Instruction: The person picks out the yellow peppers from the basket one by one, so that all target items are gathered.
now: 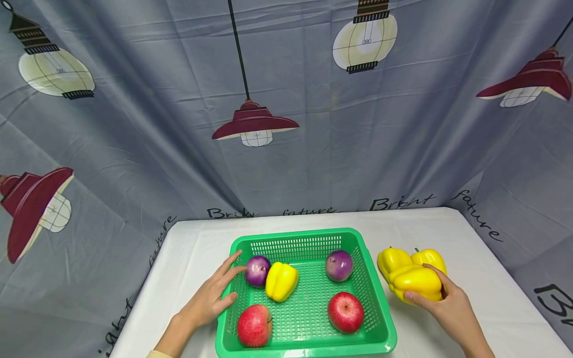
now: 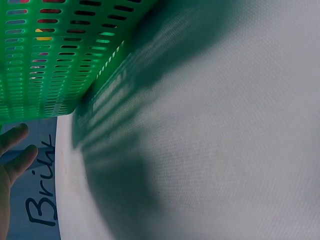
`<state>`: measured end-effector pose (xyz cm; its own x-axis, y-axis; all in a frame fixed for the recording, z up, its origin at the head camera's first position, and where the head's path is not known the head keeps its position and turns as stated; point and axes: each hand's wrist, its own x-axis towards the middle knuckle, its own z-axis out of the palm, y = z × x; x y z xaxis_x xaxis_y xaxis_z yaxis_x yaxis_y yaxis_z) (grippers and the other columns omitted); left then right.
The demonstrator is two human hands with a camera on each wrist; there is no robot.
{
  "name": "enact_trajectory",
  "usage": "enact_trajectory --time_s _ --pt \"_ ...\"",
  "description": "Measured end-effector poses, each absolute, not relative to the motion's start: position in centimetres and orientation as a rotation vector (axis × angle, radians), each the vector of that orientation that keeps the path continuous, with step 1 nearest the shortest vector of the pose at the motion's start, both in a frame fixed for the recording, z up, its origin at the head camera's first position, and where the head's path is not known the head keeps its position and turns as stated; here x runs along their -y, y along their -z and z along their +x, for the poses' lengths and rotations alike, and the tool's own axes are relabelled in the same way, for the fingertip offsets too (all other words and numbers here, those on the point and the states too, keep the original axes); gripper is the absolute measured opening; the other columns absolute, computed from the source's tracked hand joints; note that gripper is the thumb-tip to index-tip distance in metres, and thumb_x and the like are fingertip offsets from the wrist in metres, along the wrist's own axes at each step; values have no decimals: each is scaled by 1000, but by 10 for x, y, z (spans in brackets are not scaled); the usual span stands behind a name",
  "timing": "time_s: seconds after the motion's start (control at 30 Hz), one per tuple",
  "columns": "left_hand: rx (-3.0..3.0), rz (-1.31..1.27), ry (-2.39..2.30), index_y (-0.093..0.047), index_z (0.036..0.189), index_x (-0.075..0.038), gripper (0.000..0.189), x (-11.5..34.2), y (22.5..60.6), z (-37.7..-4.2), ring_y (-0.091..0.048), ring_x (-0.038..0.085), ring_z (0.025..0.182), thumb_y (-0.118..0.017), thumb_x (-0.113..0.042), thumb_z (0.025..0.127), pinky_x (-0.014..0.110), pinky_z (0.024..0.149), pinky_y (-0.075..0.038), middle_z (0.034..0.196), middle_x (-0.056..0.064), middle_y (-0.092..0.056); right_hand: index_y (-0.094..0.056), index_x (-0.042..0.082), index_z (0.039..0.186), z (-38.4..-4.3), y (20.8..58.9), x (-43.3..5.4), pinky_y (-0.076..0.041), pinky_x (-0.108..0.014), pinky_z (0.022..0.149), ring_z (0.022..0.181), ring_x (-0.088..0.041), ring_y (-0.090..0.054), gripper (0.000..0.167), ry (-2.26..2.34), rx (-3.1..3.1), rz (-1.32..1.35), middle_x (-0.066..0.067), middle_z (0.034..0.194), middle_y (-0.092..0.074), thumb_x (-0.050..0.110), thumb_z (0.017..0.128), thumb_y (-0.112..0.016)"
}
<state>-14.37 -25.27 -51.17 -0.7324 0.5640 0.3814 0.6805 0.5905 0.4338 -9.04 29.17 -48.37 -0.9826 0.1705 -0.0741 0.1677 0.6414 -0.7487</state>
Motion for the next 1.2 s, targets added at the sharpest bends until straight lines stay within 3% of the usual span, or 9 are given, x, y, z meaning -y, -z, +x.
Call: enact_trajectory --time_s 0.13,0.27,0.53,0.7,1.2 --pt "2619 -1033 837 -54 142 -13 56 253 513 -144 -38 36 142 -57 -21 87 67 92 -47 163 16 -26 -30 -7 153 -87 493 -294 -41 -61 95 122 -48 -45 102 -1316 2890 -343 -41 143 -39 49 84 -79" --pt "2622 -1026 838 -55 142 -13 56 254 513 -144 -39 36 142 -57 -21 87 67 91 -48 163 16 -26 -28 -7 154 -83 502 -295 -37 -65 100 126 -50 -43 104 -1365 2908 -365 -41 145 -37 50 84 -79" --pt "2622 -1034 843 -54 142 -13 56 253 513 -144 -40 37 141 -57 -20 87 67 91 -48 163 17 -26 -26 -5 155 -81 512 -294 -33 -66 104 126 -49 -44 106 -1340 2990 -430 -40 147 -36 54 83 -78" --pt "2621 -1032 843 -54 142 -12 55 254 513 -143 -42 37 140 -57 -20 87 66 90 -49 163 17 -26 -22 -8 155 -79 519 -289 -32 -68 104 125 -50 -45 117 -1342 3028 -490 -40 148 -35 60 79 -78" --pt "2623 -1037 857 -54 143 -13 55 253 512 -144 -42 38 140 -56 -20 88 66 90 -49 164 16 -25 -24 -14 150 -76 526 -287 -38 -68 99 114 -51 -51 122 -1245 3087 -622 -43 139 -40 65 75 -78"
